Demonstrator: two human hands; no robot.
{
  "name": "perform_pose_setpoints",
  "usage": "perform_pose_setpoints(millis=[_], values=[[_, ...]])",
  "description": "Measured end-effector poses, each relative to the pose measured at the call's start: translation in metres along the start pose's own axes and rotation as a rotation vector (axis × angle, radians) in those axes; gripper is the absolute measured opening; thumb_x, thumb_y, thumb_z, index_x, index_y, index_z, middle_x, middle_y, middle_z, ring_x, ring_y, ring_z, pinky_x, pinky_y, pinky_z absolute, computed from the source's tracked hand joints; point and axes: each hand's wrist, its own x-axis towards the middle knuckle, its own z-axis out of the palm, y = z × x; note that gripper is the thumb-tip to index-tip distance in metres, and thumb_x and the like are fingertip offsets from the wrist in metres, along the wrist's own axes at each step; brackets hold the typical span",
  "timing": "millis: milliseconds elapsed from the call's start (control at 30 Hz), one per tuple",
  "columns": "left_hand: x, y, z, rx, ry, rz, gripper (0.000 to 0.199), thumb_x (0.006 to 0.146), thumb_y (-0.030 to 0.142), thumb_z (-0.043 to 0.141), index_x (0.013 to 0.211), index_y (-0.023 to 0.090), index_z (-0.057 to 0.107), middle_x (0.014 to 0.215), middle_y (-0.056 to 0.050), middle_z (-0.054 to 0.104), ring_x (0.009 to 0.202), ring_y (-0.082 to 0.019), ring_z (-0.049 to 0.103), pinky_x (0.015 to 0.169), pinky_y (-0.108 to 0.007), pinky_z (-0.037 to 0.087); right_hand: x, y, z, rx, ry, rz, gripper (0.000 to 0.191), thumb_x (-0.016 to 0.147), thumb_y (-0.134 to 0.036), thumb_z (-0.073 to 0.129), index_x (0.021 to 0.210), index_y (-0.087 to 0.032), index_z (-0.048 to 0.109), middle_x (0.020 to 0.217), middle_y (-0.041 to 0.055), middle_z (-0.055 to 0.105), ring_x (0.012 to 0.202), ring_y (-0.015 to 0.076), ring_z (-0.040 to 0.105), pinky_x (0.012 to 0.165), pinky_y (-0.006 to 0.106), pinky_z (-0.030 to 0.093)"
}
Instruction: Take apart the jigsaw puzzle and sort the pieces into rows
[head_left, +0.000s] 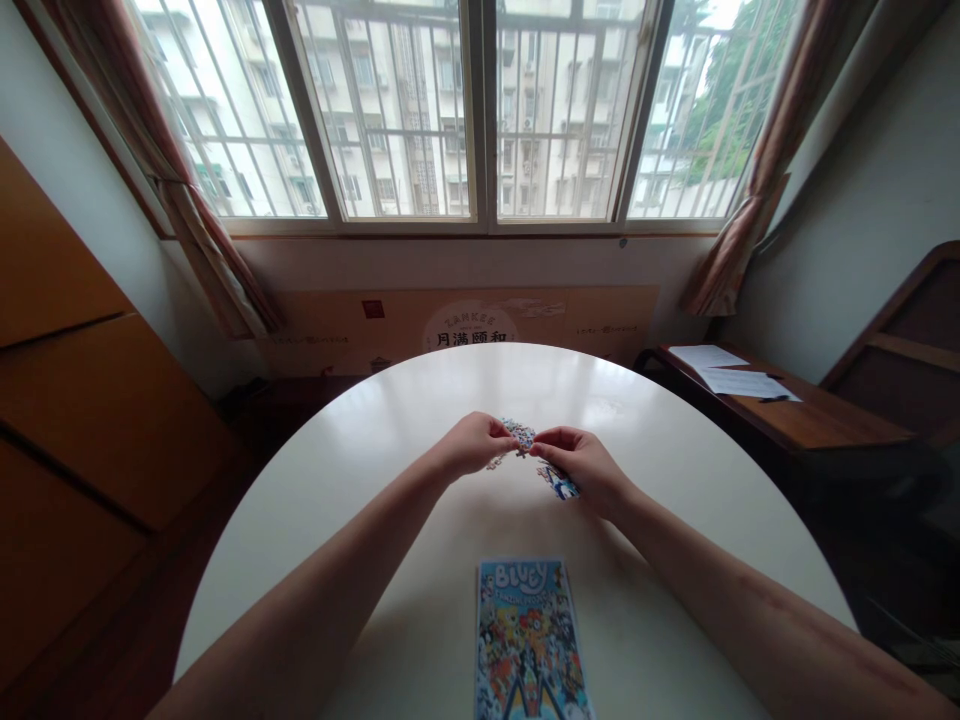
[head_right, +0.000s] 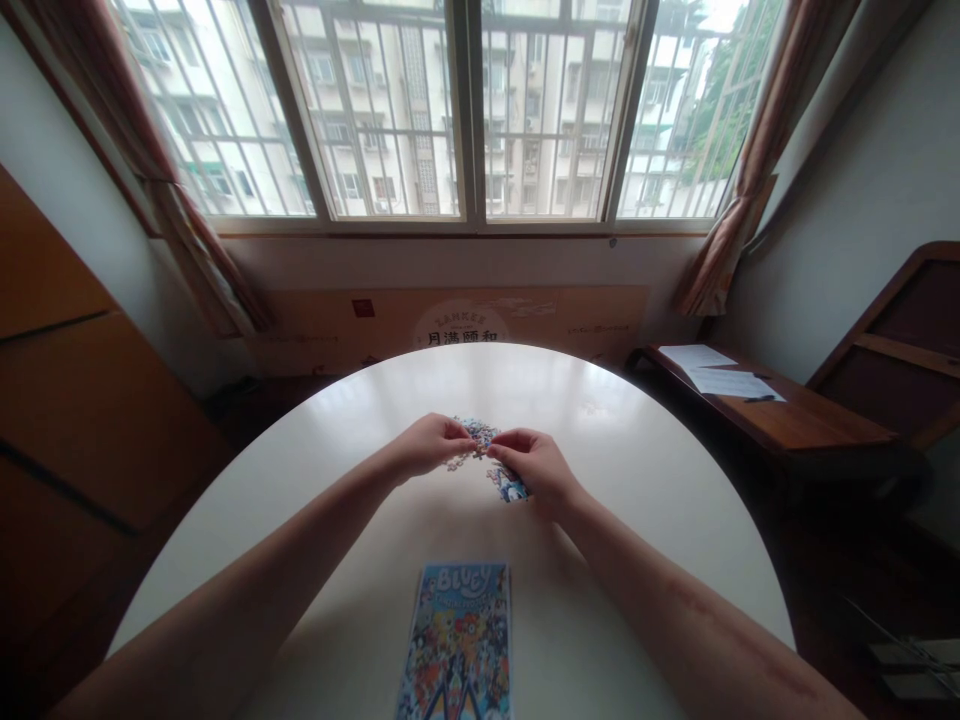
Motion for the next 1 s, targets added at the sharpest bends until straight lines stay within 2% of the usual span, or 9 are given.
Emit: perform_pose_setpoints(millis=[200, 300, 367, 433, 533, 600, 633, 767, 1000], values=[[-0.001, -0.015, -0.003, 0.458, 0.235, 0.002, 0.018, 0.081, 0.034, 0.064, 0.078, 0.021, 0.076, 0.083, -0.007, 0.074, 0.076, -0.022, 0.064, 0.061, -0.027, 0.039, 0.001, 0.001, 0.000, 0.003, 0.002, 0.022, 0.037, 0.056, -0.036, 0.089, 0.082, -0.014, 0.073, 0.075, 0.0043, 0.074, 0.062, 0.0122, 0.062, 0.059, 0.024, 0.047], [-0.003, -0.013, -0.005, 0.527, 0.417, 0.040, 0.021, 0.086, 0.031, 0.059, 0.094, 0.020, 0.075, 0.101, -0.010, 0.073, 0.084, -0.023, 0.065, 0.066, -0.028, 0.042, 0.001, 0.001, 0.000, 0.016, -0.012, 0.019, 0.039, 0.057, -0.037, 0.089, 0.085, -0.015, 0.073, 0.076, 0.0038, 0.073, 0.061, 0.0118, 0.062, 0.060, 0.025, 0.048], [-0.005, -0.008, -0.006, 0.482, 0.493, 0.078, 0.023, 0.089, 0.030, 0.055, 0.096, 0.019, 0.074, 0.099, -0.009, 0.073, 0.084, -0.023, 0.065, 0.068, -0.029, 0.043, 0.001, 0.001, 0.000, 0.014, -0.009, -0.001, 0.040, 0.057, -0.038, 0.088, 0.085, -0.015, 0.073, 0.076, 0.0038, 0.073, 0.062, 0.0120, 0.062, 0.060, 0.025, 0.048], [-0.009, 0.000, -0.005, 0.363, 0.415, 0.112, 0.028, 0.091, 0.035, 0.053, 0.086, 0.017, 0.074, 0.085, -0.008, 0.073, 0.078, -0.022, 0.065, 0.066, -0.028, 0.043, 0.001, 0.002, 0.000, -0.001, 0.002, -0.037, 0.040, 0.058, -0.039, 0.088, 0.086, -0.015, 0.072, 0.074, 0.0037, 0.072, 0.062, 0.0124, 0.062, 0.059, 0.024, 0.048], [-0.021, 0.014, 0.003, 0.041, 0.032, 0.069, 0.038, 0.090, 0.048, 0.053, 0.081, 0.015, 0.070, 0.075, -0.008, 0.071, 0.065, -0.020, 0.065, 0.054, -0.025, 0.043, 0.003, 0.006, -0.001, -0.052, 0.021, -0.108, 0.038, 0.063, -0.041, 0.085, 0.088, -0.015, 0.072, 0.074, 0.0038, 0.072, 0.065, 0.0138, 0.063, 0.060, 0.025, 0.048], [-0.031, 0.024, 0.012, -0.201, -0.176, -0.016, 0.039, 0.087, 0.052, 0.059, 0.098, 0.015, 0.067, 0.087, -0.010, 0.073, 0.070, -0.021, 0.069, 0.046, -0.021, 0.041, 0.004, 0.009, -0.002, -0.090, 0.029, -0.145, 0.037, 0.067, -0.043, 0.082, 0.090, -0.015, 0.072, 0.075, 0.0041, 0.072, 0.066, 0.0152, 0.064, 0.061, 0.026, 0.049], [-0.035, 0.029, 0.016, -0.288, -0.215, -0.053, 0.041, 0.084, 0.050, 0.063, 0.107, 0.016, 0.063, 0.092, -0.011, 0.073, 0.075, -0.022, 0.071, 0.045, -0.019, 0.042, 0.005, 0.011, -0.003, -0.108, 0.034, -0.158, 0.037, 0.068, -0.043, 0.080, 0.091, -0.015, 0.071, 0.075, 0.0042, 0.072, 0.067, 0.0158, 0.064, 0.061, 0.027, 0.050], [-0.043, 0.039, 0.032, -0.461, -0.144, -0.165, 0.048, 0.079, 0.030, 0.071, 0.121, 0.014, 0.054, 0.092, -0.012, 0.071, 0.082, -0.024, 0.071, 0.047, -0.021, 0.050, 0.008, 0.015, -0.003, -0.170, 0.095, -0.205, 0.035, 0.072, -0.043, 0.075, 0.092, -0.015, 0.071, 0.080, 0.0059, 0.072, 0.072, 0.0186, 0.065, 0.063, 0.029, 0.051], [-0.031, 0.025, 0.049, -0.577, -0.018, -0.202, 0.036, 0.076, 0.014, 0.070, 0.111, 0.012, 0.062, 0.079, -0.006, 0.067, 0.070, -0.018, 0.066, 0.048, -0.021, 0.053, 0.015, 0.020, -0.002, -0.204, 0.128, -0.241, 0.026, 0.075, -0.040, 0.071, 0.084, -0.016, 0.073, 0.080, 0.0052, 0.071, 0.079, 0.0191, 0.064, 0.075, 0.031, 0.050]])
